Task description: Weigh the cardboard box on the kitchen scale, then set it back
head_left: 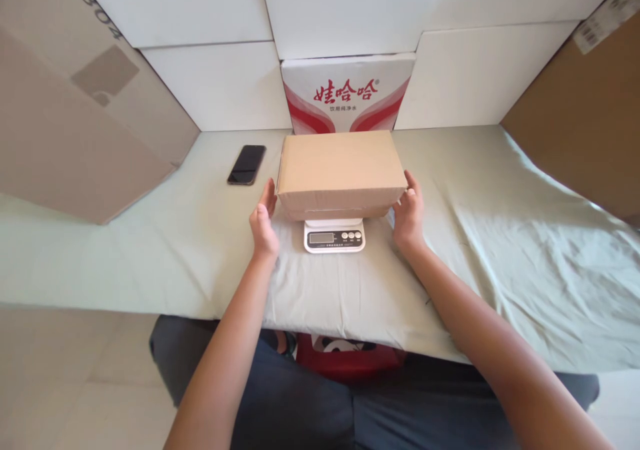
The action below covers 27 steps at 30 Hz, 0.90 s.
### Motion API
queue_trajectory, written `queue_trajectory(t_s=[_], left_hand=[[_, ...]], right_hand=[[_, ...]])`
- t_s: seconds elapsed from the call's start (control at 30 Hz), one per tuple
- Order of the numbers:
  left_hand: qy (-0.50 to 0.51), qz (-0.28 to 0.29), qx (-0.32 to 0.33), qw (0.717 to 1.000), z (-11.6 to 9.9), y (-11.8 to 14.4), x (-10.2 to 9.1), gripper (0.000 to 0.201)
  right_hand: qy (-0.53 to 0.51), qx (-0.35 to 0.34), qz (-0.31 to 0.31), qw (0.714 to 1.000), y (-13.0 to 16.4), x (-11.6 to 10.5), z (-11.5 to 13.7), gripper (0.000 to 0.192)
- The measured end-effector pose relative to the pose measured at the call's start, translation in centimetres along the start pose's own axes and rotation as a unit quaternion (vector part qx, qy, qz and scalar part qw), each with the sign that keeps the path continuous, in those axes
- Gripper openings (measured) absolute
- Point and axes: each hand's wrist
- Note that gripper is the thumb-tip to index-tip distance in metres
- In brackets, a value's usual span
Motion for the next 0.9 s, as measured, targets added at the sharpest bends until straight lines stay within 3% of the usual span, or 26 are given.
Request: queue_trajectory(t_s=[0.17, 0.5, 0.9], left_hand=[[0.008, 0.009, 0.008, 1.000, -0.4, 0.5, 0.2, 0.083], [-0.003, -0.009, -0.002, 1.000, -0.5, 1.4, 0.5, 0.089], [-0.018, 0.026, 0.003, 1.000, -0.5, 2.4, 1.2, 0.080]], right_hand=[[-0.005, 0.002, 0.007, 1.000, 0.8, 0.5, 0.3, 0.069], [0.045, -0.061, 0.089, 0.993, 3.0, 1.5, 1.1, 0.063], [0.048, -0.070, 0.083, 0.993, 4.6, 3.3, 1.3, 0.059]])
Point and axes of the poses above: each hand's wrist, its own y-axis away from the middle knuckle, its own x-axis out of the palm, z = x × y, and after that the axes turned 9 degrees about -y, right-handed
